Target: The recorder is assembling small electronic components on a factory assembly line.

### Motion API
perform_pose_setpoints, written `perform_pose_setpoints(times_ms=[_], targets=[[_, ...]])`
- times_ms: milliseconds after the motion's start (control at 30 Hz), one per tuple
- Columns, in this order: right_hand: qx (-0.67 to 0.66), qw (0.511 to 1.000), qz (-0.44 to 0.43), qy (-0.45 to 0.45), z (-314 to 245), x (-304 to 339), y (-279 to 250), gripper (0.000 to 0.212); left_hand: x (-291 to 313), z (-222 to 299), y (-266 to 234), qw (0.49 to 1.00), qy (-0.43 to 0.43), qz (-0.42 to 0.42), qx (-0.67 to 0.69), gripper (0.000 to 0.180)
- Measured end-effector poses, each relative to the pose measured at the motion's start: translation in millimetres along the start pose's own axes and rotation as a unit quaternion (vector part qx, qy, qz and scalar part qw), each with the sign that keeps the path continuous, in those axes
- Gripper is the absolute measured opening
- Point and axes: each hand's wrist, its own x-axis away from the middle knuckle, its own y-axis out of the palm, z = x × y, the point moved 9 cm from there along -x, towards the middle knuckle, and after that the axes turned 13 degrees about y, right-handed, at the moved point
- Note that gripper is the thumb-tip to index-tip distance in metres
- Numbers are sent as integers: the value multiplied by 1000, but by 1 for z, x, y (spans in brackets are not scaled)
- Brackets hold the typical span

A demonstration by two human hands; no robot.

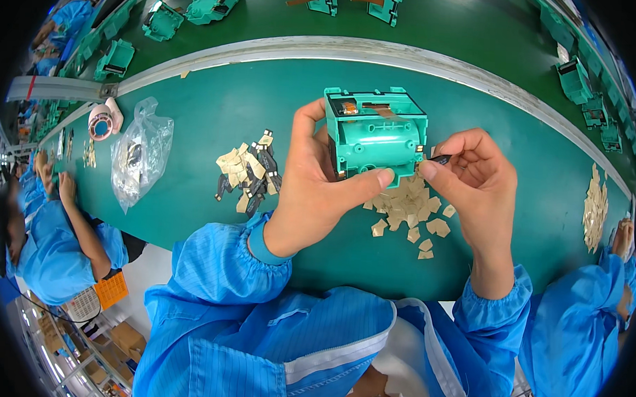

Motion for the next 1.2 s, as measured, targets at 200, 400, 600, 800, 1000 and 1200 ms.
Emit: perform_pose_setpoints(times_ms=[200,400,600,800,1000,1200], targets=[[34,999,33,-16,-2,3,0,21,1,2,0,1000,9,3,-13,70],[16,999,28,1,0,1,-2,23,0,4,-1,1000,6,8,-12,71],[-33,998,-34,40,3,-1,3,25,2,-2,-2,996,-70,21,52,69],[-96,984,-138,50,-1,2,10,20,6,-9,6,978,-133,0,160,54],[-95,984,-147,34,4,6,21,22,9,-20,13,971,-117,-59,201,57],[-77,991,-110,22,5,6,19,21,7,-21,10,972,-137,-5,191,87]])
